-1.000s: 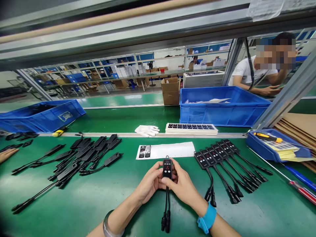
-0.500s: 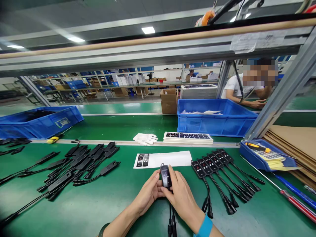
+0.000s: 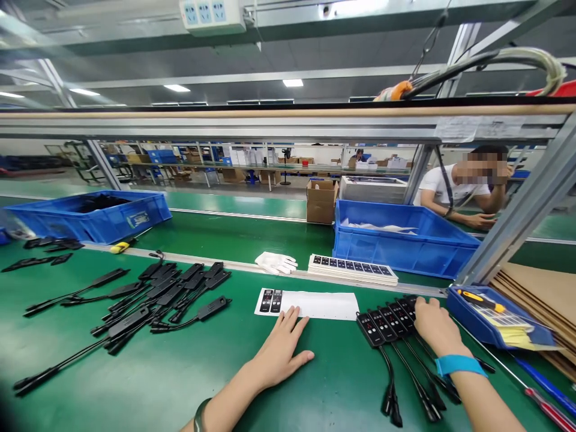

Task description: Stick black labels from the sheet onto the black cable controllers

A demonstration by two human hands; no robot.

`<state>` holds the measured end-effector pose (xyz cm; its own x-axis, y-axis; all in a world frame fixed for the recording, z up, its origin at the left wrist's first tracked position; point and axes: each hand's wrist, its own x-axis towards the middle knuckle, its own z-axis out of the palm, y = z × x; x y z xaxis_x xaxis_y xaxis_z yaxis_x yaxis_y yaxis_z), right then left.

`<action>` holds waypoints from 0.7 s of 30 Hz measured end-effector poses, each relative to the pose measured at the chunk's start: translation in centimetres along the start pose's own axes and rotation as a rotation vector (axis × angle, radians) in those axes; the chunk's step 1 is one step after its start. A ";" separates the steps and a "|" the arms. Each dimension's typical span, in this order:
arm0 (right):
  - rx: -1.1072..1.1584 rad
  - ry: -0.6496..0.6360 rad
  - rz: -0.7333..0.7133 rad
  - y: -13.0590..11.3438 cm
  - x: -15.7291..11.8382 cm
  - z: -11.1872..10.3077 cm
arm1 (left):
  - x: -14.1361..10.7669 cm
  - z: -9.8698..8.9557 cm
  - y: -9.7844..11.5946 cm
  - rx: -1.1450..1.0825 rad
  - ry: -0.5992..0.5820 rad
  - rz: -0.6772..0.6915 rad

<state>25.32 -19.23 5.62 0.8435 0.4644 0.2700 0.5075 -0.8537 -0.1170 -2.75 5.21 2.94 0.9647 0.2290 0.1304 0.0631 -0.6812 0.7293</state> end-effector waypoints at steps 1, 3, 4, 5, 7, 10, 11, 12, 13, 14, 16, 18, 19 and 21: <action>-0.013 -0.007 0.017 0.2 0.1 0.1 | 0.0 0.0 0.0 0.028 -0.012 -0.005; -0.030 -0.006 0.059 -0.2 0.2 0.3 | 0.0 0.1 0.1 0.065 -0.021 -0.011; -0.031 0.000 0.069 -0.8 0.2 0.4 | 0.0 0.1 0.1 0.077 -0.020 -0.012; -0.021 0.007 0.062 -1.7 0.2 0.6 | 0.0 0.2 0.2 0.086 -0.015 -0.014; 0.043 0.005 -0.028 -4.5 0.4 1.0 | 0.0 0.3 0.3 0.094 -0.005 -0.010; 0.242 -0.060 -0.305 -10.6 0.5 2.0 | 0.1 0.7 0.1 0.076 0.029 0.007; 0.316 -0.092 -0.398 -13.0 0.5 2.6 | 0.1 0.8 0.0 0.072 0.039 0.010; 0.383 -0.124 -0.472 -15.4 0.4 3.2 | 0.1 0.9 -0.1 0.078 0.042 0.009; 0.437 -0.151 -0.519 -17.7 0.3 3.8 | 0.2 1.0 -0.3 0.094 0.042 0.007; 0.482 -0.168 -0.550 -19.8 0.2 4.5 | 0.2 1.1 -0.4 0.117 0.037 0.009; 0.553 -0.174 -0.577 -23.4 0.0 5.7 | 0.2 1.1 -0.6 0.173 0.027 0.023; 0.608 -0.162 -0.585 -25.9 -0.3 6.3 | 0.1 0.9 -0.6 0.219 0.035 0.051; 0.633 -0.153 -0.588 -26.7 -0.6 6.4 | 0.1 0.8 -0.6 0.235 0.042 0.065; 0.687 -0.131 -0.603 -27.5 -1.3 6.0 | 0.1 0.6 -0.5 0.258 0.046 0.093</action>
<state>11.31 5.07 2.78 0.3941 0.8440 0.3637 0.8252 -0.1507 -0.5444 -2.58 5.13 2.19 0.9571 0.1846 0.2234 0.0437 -0.8539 0.5185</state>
